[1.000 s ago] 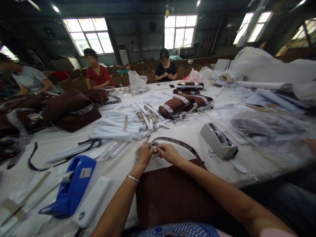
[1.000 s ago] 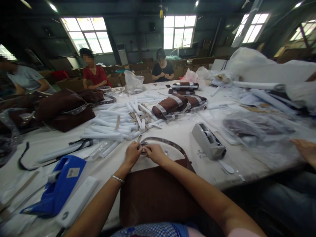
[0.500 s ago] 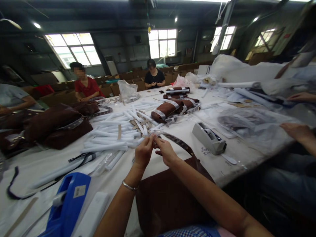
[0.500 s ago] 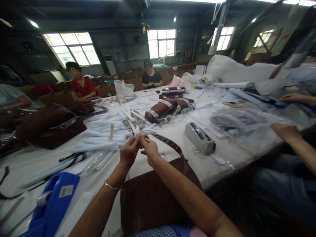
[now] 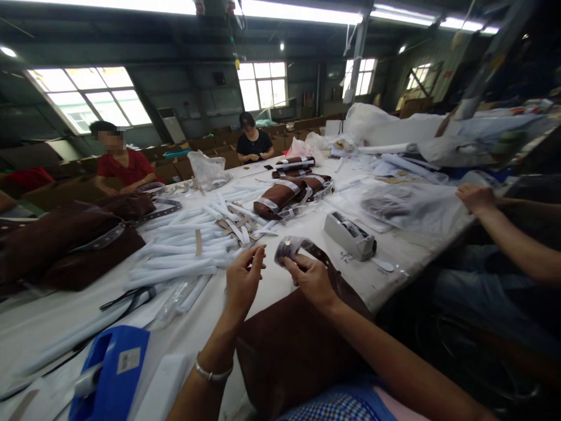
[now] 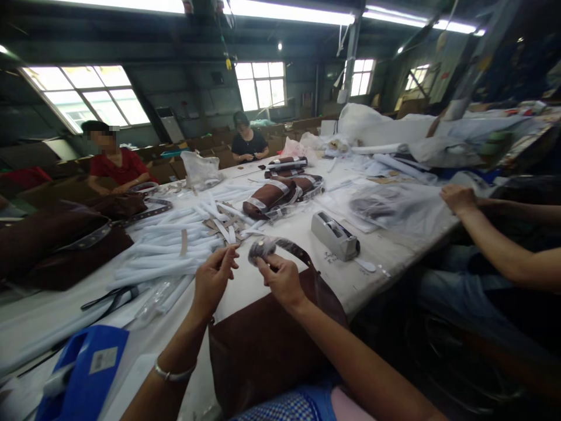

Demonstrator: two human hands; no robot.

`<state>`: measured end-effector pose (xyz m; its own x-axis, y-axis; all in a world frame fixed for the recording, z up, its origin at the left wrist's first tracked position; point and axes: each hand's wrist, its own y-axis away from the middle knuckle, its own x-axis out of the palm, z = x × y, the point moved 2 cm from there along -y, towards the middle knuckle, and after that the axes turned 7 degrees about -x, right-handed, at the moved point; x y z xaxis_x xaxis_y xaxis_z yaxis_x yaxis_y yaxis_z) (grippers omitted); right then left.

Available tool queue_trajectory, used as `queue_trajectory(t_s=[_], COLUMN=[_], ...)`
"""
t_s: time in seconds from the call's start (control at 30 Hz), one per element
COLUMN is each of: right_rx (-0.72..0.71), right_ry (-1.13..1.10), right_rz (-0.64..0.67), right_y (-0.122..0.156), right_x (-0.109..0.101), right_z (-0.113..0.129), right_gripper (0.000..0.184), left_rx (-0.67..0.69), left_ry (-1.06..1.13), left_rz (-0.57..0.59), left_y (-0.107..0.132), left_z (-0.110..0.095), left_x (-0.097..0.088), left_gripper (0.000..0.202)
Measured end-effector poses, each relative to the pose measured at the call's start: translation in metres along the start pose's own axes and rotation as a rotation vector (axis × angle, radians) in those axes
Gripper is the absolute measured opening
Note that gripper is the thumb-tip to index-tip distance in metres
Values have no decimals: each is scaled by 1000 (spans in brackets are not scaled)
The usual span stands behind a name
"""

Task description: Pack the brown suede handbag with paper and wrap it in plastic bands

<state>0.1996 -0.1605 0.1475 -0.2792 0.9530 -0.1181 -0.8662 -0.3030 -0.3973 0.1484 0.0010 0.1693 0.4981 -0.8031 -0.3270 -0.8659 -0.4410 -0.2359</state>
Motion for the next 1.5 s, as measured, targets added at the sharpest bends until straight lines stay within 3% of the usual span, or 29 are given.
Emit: queue_trajectory(t_s=[0.17, 0.23, 0.3, 0.37, 0.47, 0.57, 0.73, 0.83, 0.93, 1.0, 1.07, 1.13, 1.2, 1.27, 1.33, 1.4, 1.5], right_rx=[-254, -275, -275, -273, -213, -3, 255, 391, 398, 346, 322, 355, 400, 421, 433, 457, 488], right_ry=[306, 389, 451, 455, 327, 135, -181, -355, -343, -265, -207, -200, -227, -244, -251, -255, -252], right_rz=[236, 324, 414, 445, 347, 224, 194, 140, 103, 102, 101, 98, 120, 169, 208, 213, 202], right_y=[34, 40, 42, 43, 46, 50, 55, 58, 59, 56, 50, 46, 44, 45, 46, 45, 43], right_x=[-29, -39, -46, -52, -57, -56, -44, -38, -35, -36, -36, -37, -36, -35, -33, -32, -32], right_z=[9, 6, 1, -1, 1, 3, -4, -14, -20, -23, -27, -33, -40, -46, -53, -60, -68], right_gripper=[27, 30, 32, 33, 31, 37, 37, 38, 36, 38, 42, 43, 42, 41, 41, 40, 40], left_rx=[-302, -365, -437, -492, -494, -423, -253, -217, -141, -103, -177, -328, -445, -589, -737, -839, -877], left_ry=[96, 198, 311, 404, 463, 376, 212, 130, 118, 59, -55, -164, -216, -232, -201, -120, 64], left_rz=[585, 697, 726, 692, 601, 525, 397, 292, 329, 356, 226, 2, -105, -96, -32, 41, 108], left_y=[5, 11, 16, 22, 30, 38, 56, 67, 68, 58, 38, 15, -4, -16, -18, -14, -2], left_z=[-8, -9, -6, -1, 9, 11, 7, 10, 12, 16, 29, 50, 77, 105, 131, 150, 164], left_x=[12, 20, 27, 32, 35, 34, 39, 46, 46, 35, 10, -23, -54, -74, -83, -83, -76], left_gripper=[54, 48, 46, 50, 50, 46, 40, 36, 35, 34, 38, 41, 36, 30, 34, 37, 35])
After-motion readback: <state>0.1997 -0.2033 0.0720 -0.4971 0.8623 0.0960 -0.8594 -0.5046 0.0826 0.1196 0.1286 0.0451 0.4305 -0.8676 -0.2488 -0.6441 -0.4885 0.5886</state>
